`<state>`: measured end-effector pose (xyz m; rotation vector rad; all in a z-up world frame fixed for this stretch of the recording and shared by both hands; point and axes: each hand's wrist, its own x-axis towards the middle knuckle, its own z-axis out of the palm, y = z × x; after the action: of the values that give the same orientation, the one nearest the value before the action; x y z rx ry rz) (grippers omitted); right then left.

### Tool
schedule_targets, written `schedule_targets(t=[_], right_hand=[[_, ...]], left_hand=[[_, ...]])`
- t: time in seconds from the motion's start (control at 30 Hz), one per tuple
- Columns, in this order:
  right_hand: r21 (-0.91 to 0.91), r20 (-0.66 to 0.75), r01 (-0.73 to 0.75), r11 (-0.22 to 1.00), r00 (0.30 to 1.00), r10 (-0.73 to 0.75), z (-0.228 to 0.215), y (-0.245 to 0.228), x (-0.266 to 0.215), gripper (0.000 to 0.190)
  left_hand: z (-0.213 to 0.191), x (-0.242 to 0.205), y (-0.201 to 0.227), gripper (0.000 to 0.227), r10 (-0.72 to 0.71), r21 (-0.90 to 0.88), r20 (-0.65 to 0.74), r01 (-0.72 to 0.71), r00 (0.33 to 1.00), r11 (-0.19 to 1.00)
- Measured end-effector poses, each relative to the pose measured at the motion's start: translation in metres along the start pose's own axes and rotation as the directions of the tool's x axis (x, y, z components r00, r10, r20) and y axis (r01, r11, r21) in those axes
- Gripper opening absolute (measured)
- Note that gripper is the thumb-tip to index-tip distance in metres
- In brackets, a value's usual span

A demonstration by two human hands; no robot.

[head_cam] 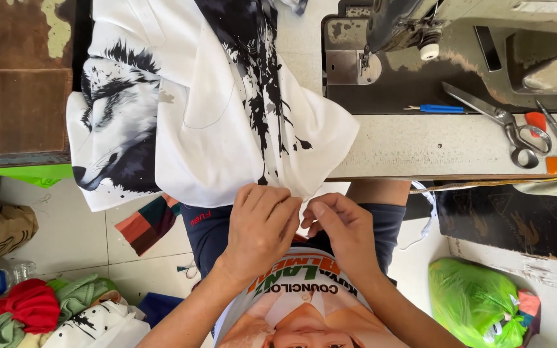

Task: Measuring a printed garment and then repairing a seam using hand-sewing techniques.

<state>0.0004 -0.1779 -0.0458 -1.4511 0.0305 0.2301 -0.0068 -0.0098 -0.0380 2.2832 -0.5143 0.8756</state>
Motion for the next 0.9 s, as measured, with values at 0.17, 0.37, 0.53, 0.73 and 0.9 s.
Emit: schedule_targets(t=[0.17,0.37,0.53,0.73,0.9], right_hand=[[0.04,-0.055,-0.097,0.995,0.994,0.099,0.01,-0.003,0.005,0.019],[0.035,-0.054,-0.04,0.999,0.998,0.042,0.003,0.012,0.004,0.015],[0.06,-0.05,-0.02,0.998,0.998,0.023,0.002,0.011,0.004,0.013],[0.022,-0.035,0.031,0.999,0.999,-0.03,0.003,0.007,0.003,0.013],[-0.237,0.056,0.327,0.915,0.945,-0.323,0.0,-0.004,0.003,0.005]], left_hand=[[0.006,-0.007,-0.002,0.014,0.055,0.005,-0.006,-0.055,0.998,0.998],[-0.001,-0.003,0.004,0.01,-0.067,-0.153,0.021,0.07,0.998,0.986],[-0.004,0.006,0.009,0.008,-0.131,-0.221,0.043,0.138,0.99,0.966],[-0.002,0.011,0.006,0.011,-0.137,-0.205,0.068,0.149,0.988,0.967],[-0.006,0.019,0.003,0.011,-0.039,-0.137,0.103,0.053,0.994,0.989]])
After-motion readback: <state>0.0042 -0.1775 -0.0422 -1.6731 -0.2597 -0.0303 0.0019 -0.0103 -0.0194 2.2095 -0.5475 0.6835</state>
